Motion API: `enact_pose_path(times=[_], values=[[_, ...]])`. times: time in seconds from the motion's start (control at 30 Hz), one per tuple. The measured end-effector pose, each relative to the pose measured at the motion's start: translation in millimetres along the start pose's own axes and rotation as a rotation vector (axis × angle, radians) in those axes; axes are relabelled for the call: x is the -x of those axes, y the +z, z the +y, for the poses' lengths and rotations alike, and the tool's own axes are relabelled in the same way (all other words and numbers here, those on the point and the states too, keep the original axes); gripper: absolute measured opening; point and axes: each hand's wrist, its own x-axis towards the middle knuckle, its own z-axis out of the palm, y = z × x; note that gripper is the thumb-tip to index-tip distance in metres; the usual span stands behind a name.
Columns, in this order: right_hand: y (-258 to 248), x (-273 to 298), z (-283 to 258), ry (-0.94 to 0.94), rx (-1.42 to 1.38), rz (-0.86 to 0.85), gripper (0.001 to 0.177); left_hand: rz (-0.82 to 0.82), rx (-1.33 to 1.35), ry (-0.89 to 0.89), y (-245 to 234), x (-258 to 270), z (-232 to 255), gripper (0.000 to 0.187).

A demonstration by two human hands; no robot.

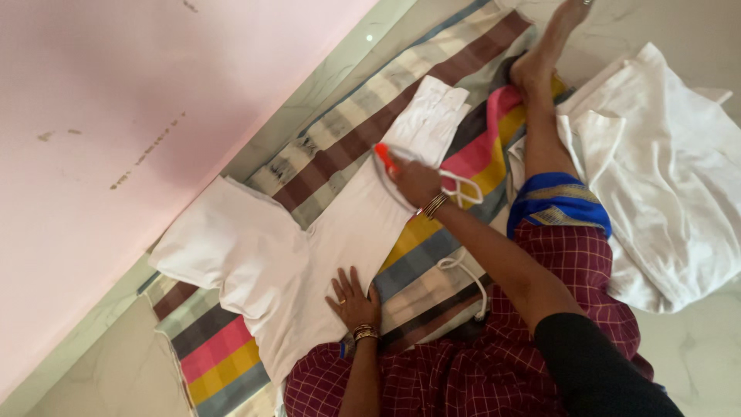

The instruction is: The person irons a white garment on a striped mat on the floor. They use a red electric iron to smooth the fabric, repeatedly adjusting and folding the garment to iron different sections.

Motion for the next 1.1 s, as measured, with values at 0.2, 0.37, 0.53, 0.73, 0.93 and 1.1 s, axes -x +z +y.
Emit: enact_pose_path(times=[0.2, 0.37, 0.53, 0.73, 0.93, 1.1], values=[[8, -32, 5, 0.042, -0.074, 0.100, 0.053, -0.078, 0.023, -0.015, -4, 1, -2, 0.070], [14, -14, 6, 0.059, 0.051, 0.015, 0.055, -0.040, 0.096, -0.016, -6, 2, 0, 0.070], [-4, 25, 38, -0.011, 0.016, -0.029, 0.059, -0.037, 0.139, -0.036, -10, 1, -2, 0.071], [0, 103, 63, -0.068, 0.129, 0.066, 0.062, -0.093, 0.108, -0.037, 10, -7, 0, 0.072], [-10, 126, 61, -0.140, 0.091, 0.118, 0.061, -0.267, 0.044, -0.046, 13, 24, -8, 0.072], [-18, 180, 67, -0.191, -0.109, 0.297, 0.062, -0.275, 0.014, -0.143, 2, 37, 0, 0.062]])
